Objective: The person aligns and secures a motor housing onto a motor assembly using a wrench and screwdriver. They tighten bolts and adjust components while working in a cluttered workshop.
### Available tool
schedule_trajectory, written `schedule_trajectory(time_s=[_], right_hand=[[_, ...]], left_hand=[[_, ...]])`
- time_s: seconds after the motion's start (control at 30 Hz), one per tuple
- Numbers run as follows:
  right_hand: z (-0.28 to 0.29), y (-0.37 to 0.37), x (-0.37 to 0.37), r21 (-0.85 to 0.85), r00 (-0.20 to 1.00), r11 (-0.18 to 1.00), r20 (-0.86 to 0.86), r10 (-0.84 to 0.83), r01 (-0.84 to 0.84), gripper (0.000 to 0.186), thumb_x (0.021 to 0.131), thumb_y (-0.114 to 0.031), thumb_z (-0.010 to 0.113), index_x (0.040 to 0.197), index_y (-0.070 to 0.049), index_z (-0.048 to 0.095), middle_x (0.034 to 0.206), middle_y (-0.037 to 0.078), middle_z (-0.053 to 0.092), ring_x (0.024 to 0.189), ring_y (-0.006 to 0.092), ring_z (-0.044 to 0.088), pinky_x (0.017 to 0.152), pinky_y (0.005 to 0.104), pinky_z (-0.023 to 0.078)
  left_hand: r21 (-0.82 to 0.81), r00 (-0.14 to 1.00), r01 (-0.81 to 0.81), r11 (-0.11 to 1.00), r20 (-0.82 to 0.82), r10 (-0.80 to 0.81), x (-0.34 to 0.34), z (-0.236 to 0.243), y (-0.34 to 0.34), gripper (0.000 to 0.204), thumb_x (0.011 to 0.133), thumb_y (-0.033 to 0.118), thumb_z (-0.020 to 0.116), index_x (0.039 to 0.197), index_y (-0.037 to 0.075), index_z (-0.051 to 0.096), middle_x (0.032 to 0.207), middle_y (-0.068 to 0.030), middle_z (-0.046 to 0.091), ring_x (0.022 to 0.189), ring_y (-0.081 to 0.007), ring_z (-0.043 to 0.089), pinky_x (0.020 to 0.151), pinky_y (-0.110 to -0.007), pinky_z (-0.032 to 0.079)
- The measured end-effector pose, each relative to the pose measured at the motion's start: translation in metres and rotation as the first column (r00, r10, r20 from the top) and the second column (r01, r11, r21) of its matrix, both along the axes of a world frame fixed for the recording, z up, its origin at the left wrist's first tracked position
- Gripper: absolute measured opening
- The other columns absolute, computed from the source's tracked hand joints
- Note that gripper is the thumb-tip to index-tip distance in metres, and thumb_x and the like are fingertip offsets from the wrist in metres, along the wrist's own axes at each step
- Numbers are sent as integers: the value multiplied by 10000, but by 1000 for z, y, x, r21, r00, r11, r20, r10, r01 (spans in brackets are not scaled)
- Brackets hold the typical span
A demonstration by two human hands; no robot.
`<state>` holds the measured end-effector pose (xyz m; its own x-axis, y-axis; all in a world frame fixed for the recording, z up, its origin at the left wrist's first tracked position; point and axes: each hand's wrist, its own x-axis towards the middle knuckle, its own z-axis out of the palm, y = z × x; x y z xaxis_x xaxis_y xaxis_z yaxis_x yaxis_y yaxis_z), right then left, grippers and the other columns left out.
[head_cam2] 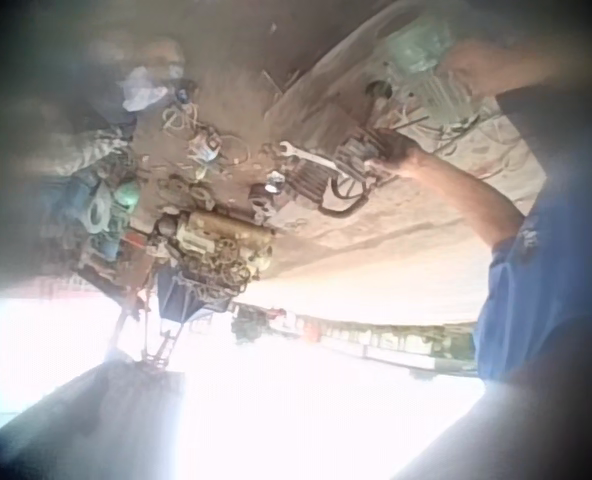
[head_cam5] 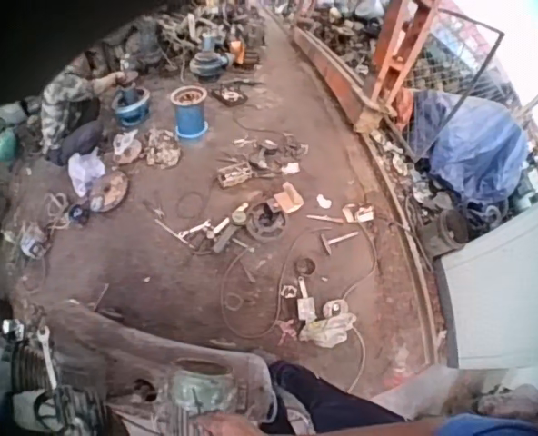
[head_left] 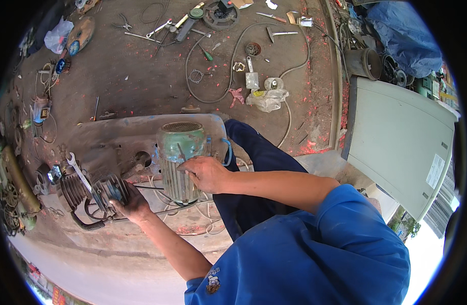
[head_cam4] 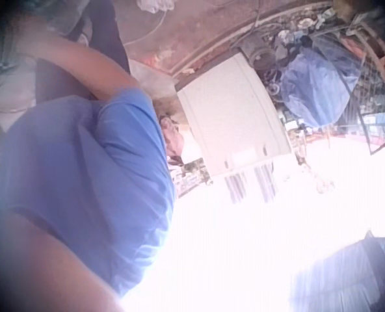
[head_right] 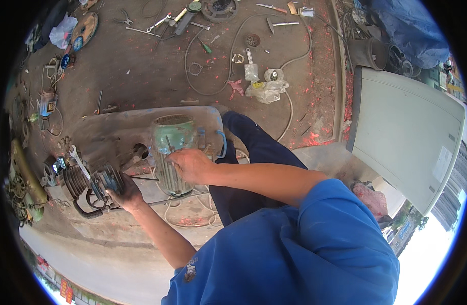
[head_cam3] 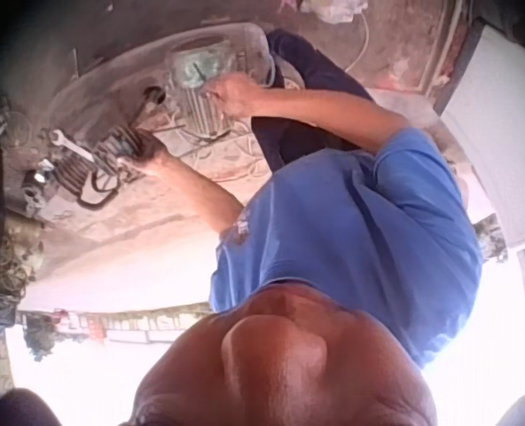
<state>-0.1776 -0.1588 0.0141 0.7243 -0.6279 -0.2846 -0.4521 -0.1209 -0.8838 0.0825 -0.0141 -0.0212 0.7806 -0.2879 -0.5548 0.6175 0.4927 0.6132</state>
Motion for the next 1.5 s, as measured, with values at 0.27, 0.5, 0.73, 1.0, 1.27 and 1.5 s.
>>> schedule_trajectory(time_s=[0.27, 0.5, 0.73, 1.0, 1.27, 1.5], right_hand=[[-4, -34, -69, 6, 975, 994, -196, -109, 112, 309, 953, -9, 544, 1258, -50, 563, 881, 174, 706, 840, 360, 695, 769, 429, 556], [7, -60, -90, 87, 944, 975, -280, -174, 205, 310, 982, 8, 504, 1289, -34, 518, 928, 172, 734, 869, 311, 730, 783, 400, 558], [24, -56, -75, 75, 948, 988, -302, -104, 132, 254, 965, -87, 571, 1212, -38, 609, 863, 210, 702, 825, 367, 697, 750, 433, 540], [13, -55, -70, 26, 942, 1000, -336, -8, 17, 286, 964, -233, 583, 1098, 19, 603, 785, 294, 649, 807, 465, 651, 728, 525, 511], [34, -59, -55, 96, 914, 995, -406, 16, 25, 328, 955, -224, 588, 1202, -8, 607, 825, 285, 669, 843, 449, 669, 759, 513, 522], [39, -42, -35, 102, 912, 995, -408, 50, -9, 252, 962, -110, 603, 1198, -34, 646, 983, 175, 724, 842, 274, 705, 796, 368, 547]], left_hand=[[-17, 999, -20, 1000, -34, 20, -2, -2, 0, 603, 870, 307, 766, 1370, 47, 552, 1358, -127, 602, 1248, -302, 560, 1082, -456, 465], [100, 985, -109, 989, -119, 121, 6, -11, 13, 599, 894, 390, 755, 1360, 72, 553, 1330, -126, 616, 1213, -294, 584, 1050, -463, 469], [110, 975, -136, 985, -162, 153, 5, -1, 7, 625, 883, 419, 761, 1362, 76, 548, 1337, -112, 588, 1199, -292, 573, 1015, -441, 508], [144, 967, -134, 981, -196, 160, 3, -5, 6, 528, 897, 413, 743, 1290, 91, 597, 1229, -90, 665, 1143, -259, 617, 975, -429, 508], [150, 970, -112, 982, -198, 141, 0, -1, 7, 597, 879, 437, 761, 1320, 76, 581, 1273, -99, 637, 1181, -266, 581, 1047, -437, 449], [85, 960, -149, 985, -227, 164, 5, 4, 7, 601, 916, 358, 737, 1372, 34, 518, 1343, -149, 585, 1202, -317, 586, 1043, -463, 489]])
